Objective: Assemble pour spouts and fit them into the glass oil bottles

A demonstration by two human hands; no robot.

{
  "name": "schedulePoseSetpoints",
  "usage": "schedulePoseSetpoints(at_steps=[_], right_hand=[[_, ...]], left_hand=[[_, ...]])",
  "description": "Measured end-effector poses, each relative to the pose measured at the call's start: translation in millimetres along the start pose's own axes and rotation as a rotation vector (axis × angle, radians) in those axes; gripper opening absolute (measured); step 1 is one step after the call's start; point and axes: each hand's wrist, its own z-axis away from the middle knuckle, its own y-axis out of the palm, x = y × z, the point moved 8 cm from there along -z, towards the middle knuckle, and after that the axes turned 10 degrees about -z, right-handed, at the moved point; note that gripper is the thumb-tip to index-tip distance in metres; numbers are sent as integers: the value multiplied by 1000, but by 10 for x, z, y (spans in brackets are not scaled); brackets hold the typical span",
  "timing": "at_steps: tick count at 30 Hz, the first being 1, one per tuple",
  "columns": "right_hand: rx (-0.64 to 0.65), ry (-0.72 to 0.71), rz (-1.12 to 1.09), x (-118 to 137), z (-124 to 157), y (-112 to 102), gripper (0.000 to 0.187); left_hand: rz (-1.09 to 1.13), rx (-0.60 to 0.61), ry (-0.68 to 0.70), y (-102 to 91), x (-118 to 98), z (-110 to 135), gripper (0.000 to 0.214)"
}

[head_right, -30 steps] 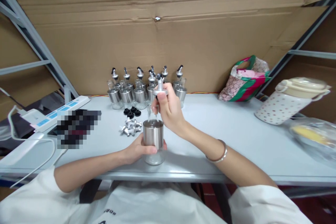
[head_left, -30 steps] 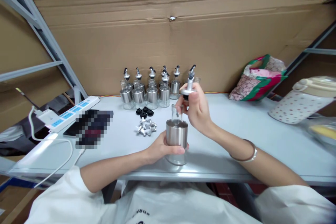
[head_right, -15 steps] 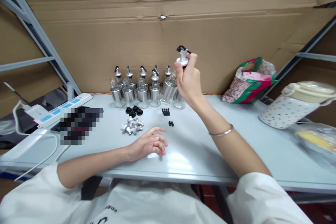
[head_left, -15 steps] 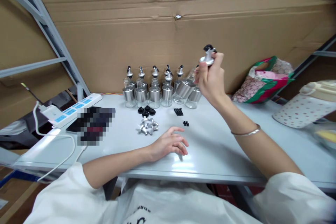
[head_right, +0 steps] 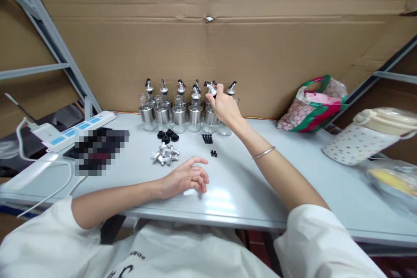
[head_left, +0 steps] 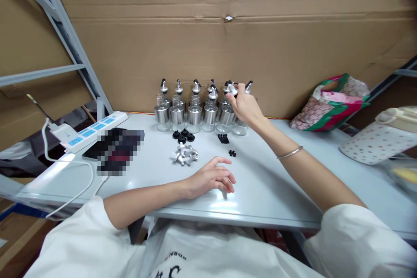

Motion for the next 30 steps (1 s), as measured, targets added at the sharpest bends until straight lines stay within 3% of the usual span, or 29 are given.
schedulePoseSetpoints(at_steps=[4, 7, 11, 16, 23, 26, 30], right_hand=[[18, -52, 94, 76, 53, -27, 62], [-41, -220, 63, 267, 226, -184, 56], [-40, -524, -65, 666, 754, -300, 43], [72, -756, -127, 1093, 1420, -129, 39], [344, -779, -199, 1122, 1499, -34, 39], [296, -764, -239, 1065, 1441, -153, 30], [219, -744, -247, 1015, 1424, -201, 31]], left_hand=[[11, 9, 6, 4, -10, -1, 58], [36, 12, -6, 10, -36, 12, 60], [78, -8, 5, -8, -80, 21, 60], [53, -26, 45, -18, -81, -16, 56], [21, -130, 64, -57, -112, -15, 50], [43, -122, 51, -46, -131, 15, 37], [-195, -95, 45, -37, -144, 43, 32]])
